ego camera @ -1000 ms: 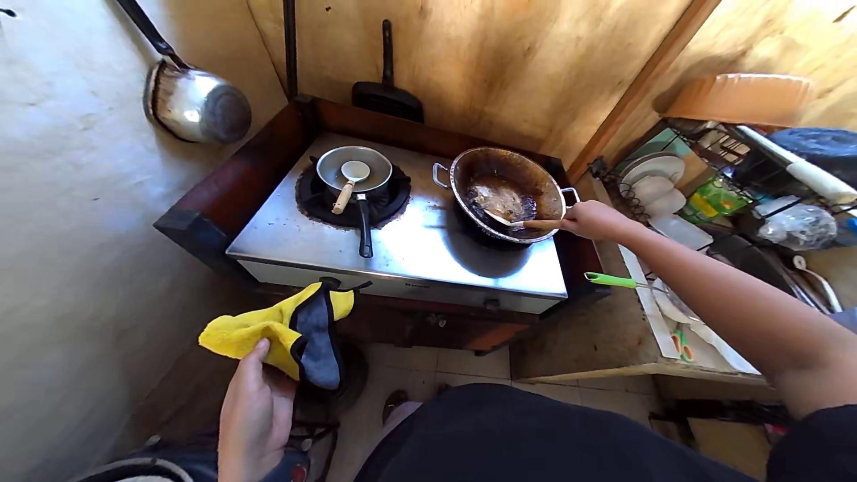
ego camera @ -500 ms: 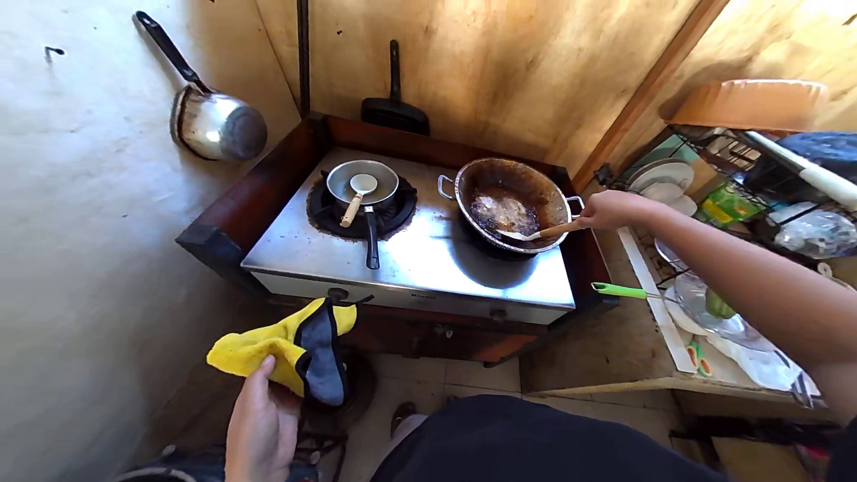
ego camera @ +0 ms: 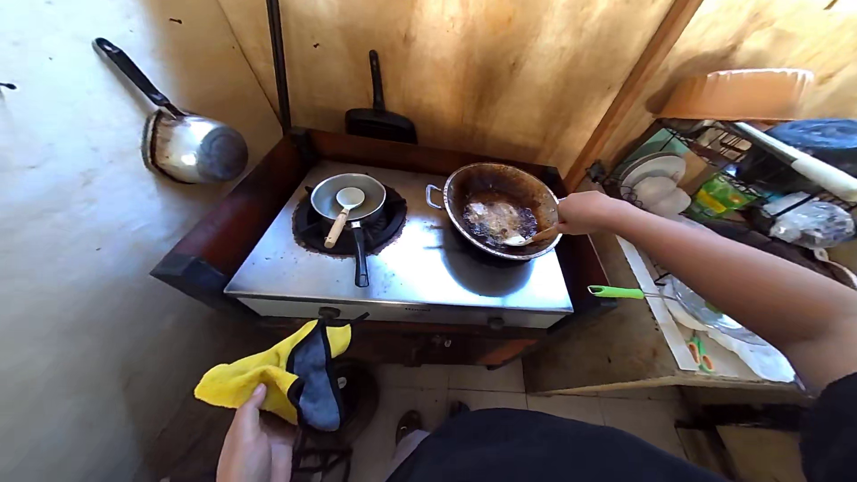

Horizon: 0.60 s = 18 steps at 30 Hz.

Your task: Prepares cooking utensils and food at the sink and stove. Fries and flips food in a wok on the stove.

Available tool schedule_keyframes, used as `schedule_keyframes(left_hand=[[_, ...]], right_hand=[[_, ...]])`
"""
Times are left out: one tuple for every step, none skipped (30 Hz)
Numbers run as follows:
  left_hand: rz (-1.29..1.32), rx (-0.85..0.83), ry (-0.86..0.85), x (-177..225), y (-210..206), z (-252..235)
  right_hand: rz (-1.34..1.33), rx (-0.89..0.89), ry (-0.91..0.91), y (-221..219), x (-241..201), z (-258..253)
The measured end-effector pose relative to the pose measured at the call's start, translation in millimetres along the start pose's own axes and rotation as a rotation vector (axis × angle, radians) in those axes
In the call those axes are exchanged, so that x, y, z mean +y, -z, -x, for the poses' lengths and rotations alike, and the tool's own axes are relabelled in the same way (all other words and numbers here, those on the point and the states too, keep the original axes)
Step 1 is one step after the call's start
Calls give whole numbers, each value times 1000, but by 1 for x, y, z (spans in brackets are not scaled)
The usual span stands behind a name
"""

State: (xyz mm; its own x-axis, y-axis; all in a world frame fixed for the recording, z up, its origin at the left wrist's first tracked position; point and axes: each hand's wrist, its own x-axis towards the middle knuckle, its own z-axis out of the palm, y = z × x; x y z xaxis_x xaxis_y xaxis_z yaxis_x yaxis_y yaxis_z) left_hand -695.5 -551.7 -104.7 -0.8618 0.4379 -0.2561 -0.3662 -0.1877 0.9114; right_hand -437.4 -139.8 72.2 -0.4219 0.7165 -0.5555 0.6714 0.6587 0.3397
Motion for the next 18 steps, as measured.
schedule_keyframes(left_hand=[[0, 4, 2, 0, 0, 0], [-1, 8, 2, 0, 0, 0], [-2, 13, 6, 1, -1, -1], [-2, 15, 12, 1, -2, -1], [0, 17, 14, 2, -3, -1], [-2, 17, 12, 2, -3, -2], [-4, 14, 7, 2, -4, -2], [-5, 7, 1, 2, -4, -3], [-9, 2, -2, 2, -5, -3], [-10, 4, -2, 2, -5, -3], [-9, 8, 2, 2, -5, -3], [-9, 10, 7, 2, -6, -2], [-8, 12, 13, 2, -5, -2], [-9, 15, 15, 1, -5, -2], [-11, 19, 15, 0, -4, -2], [-11, 18, 16, 0, -3, -2], [-6, 19, 18, -1, -2, -2], [-3, 21, 19, -1, -2, -2]], right_hand=[[-16, 23, 6, -9, -1, 2], [-46, 40, 1, -18, -2, 4], [-73, 41, -14, -25, -3, 7], [-91, 43, -28, -32, -4, 9], [-105, 41, -42, -37, -5, 11], [-127, 38, -56, -41, -7, 14], [-161, 39, -64, -44, -8, 17], [-200, 34, -73, -47, -8, 20], [-236, 26, -78, -49, -8, 21], [-259, 22, -75, -51, -6, 21], [-279, 25, -66, -53, -2, 21], [-302, 32, -55, -55, 2, 21], [-326, 45, -43, -58, 6, 21], [-351, 63, -32, -62, 13, 20], [-380, 79, -26, -65, 19, 19], [-412, 95, -21, -69, 24, 18], [-437, 105, -23, -72, 29, 16], [-460, 111, -27, -75, 33, 16]])
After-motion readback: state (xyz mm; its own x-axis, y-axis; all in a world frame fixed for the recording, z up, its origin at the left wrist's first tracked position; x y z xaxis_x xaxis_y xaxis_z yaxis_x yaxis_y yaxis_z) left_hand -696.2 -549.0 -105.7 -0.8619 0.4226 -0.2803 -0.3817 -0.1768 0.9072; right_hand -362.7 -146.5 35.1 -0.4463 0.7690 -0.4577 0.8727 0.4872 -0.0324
